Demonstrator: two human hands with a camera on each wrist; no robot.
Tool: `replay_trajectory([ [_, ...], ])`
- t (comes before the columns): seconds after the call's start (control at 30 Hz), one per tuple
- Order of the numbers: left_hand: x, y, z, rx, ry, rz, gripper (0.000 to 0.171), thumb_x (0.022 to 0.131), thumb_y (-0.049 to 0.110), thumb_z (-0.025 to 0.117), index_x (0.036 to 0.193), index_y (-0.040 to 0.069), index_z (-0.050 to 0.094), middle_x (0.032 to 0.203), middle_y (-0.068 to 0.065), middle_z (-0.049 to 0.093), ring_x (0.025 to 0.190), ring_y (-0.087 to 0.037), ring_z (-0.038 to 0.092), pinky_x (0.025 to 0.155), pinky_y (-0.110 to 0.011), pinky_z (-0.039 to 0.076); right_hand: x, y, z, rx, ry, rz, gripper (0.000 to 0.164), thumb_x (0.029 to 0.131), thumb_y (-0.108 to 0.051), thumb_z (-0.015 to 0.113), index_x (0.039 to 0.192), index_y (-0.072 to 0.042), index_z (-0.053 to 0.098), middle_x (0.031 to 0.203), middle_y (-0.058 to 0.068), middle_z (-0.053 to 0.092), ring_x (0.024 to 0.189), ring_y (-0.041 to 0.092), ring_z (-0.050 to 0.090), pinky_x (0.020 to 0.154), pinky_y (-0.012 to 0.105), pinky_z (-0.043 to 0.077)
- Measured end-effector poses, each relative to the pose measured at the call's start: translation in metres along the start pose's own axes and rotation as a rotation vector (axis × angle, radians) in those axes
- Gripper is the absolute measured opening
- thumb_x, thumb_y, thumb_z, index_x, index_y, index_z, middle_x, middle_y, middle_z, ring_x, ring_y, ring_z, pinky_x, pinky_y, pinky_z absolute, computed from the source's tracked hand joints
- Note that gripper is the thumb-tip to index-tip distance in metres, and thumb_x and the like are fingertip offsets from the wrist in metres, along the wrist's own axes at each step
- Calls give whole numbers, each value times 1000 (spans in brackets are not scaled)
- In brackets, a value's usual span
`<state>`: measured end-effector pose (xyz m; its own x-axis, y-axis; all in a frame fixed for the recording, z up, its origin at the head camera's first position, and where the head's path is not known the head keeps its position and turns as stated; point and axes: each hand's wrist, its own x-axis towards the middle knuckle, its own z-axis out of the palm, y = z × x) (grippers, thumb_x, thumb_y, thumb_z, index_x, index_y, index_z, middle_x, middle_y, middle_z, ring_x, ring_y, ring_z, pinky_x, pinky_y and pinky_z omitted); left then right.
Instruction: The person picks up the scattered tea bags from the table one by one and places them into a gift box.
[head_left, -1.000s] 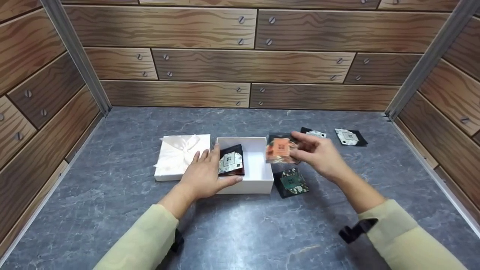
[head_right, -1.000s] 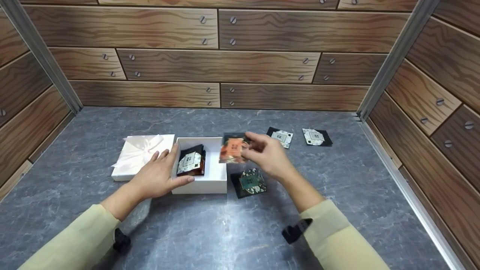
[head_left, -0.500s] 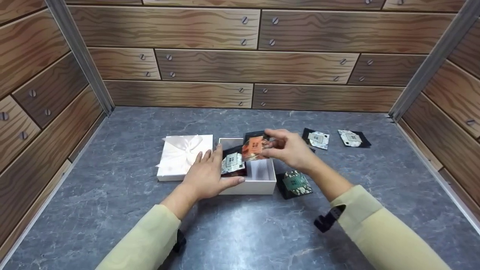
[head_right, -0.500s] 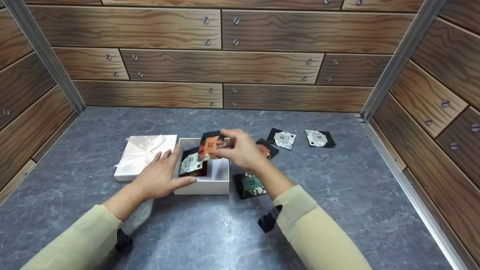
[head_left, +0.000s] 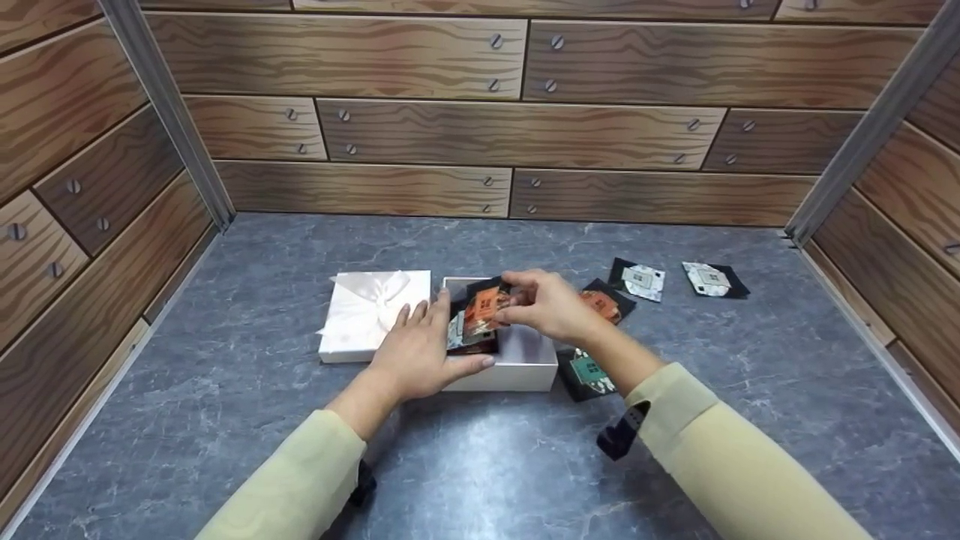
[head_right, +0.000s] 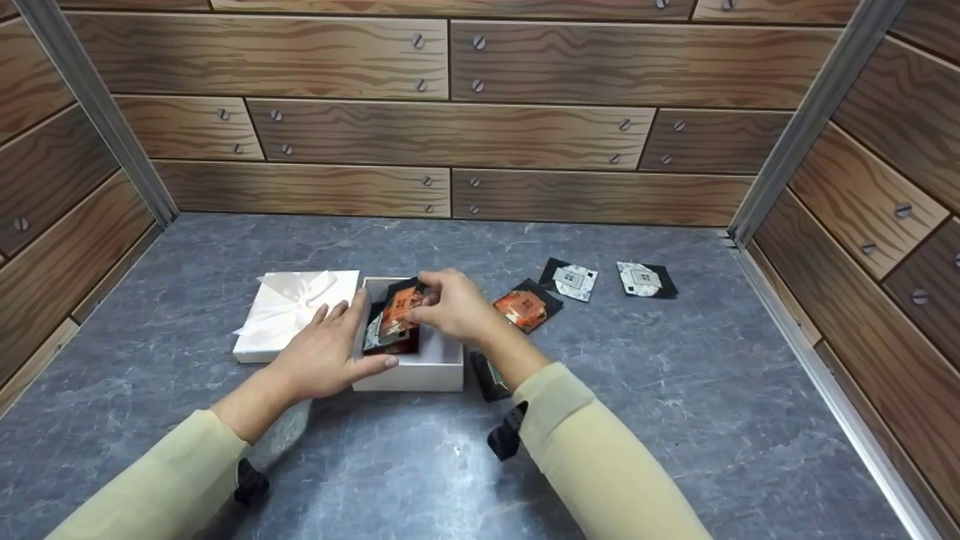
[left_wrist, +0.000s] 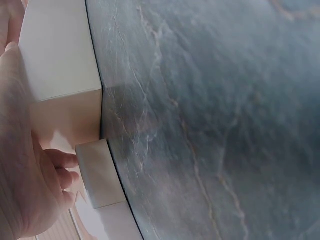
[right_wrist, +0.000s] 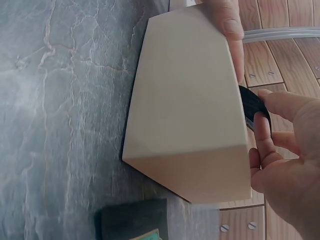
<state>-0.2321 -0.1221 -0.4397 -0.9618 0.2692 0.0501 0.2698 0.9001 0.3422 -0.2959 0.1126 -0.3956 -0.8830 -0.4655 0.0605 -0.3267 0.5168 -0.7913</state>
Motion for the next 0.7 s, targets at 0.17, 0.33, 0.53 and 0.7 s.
replay_trajectory([
  [0.17,0,0,0,5,3,6,129,88,91,49,168,-4,12,161,-29,41,153,-46,34,129,-55,14,6,0,7,-8,-24,8,75,90,-17,86,153,6,51,123,17,67,99,21,68,85,33,58],
  [0.33,0,-1,-1,9,-6,6,130,88,92,46,168,-4,11,163,-28,39,154,-46,33,129,-55,14,10,-1,12,-5,-46,8,74,90,-15,85,152,7,51,125,19,67,100,21,69,84,33,58],
  [0.53,0,0,-1,2,0,3,129,88,90,49,168,-4,12,163,-28,39,154,-46,33,129,-54,13,15,-2,17,-20,-60,10,74,90,-13,85,152,8,51,127,20,68,102,22,69,87,34,58],
  [0.7,0,0,0,-4,8,5,128,88,90,50,168,-4,13,163,-28,39,154,-46,33,130,-54,13,17,-2,21,-25,-79,0,75,88,-11,85,152,9,50,126,23,69,103,25,72,89,35,60],
])
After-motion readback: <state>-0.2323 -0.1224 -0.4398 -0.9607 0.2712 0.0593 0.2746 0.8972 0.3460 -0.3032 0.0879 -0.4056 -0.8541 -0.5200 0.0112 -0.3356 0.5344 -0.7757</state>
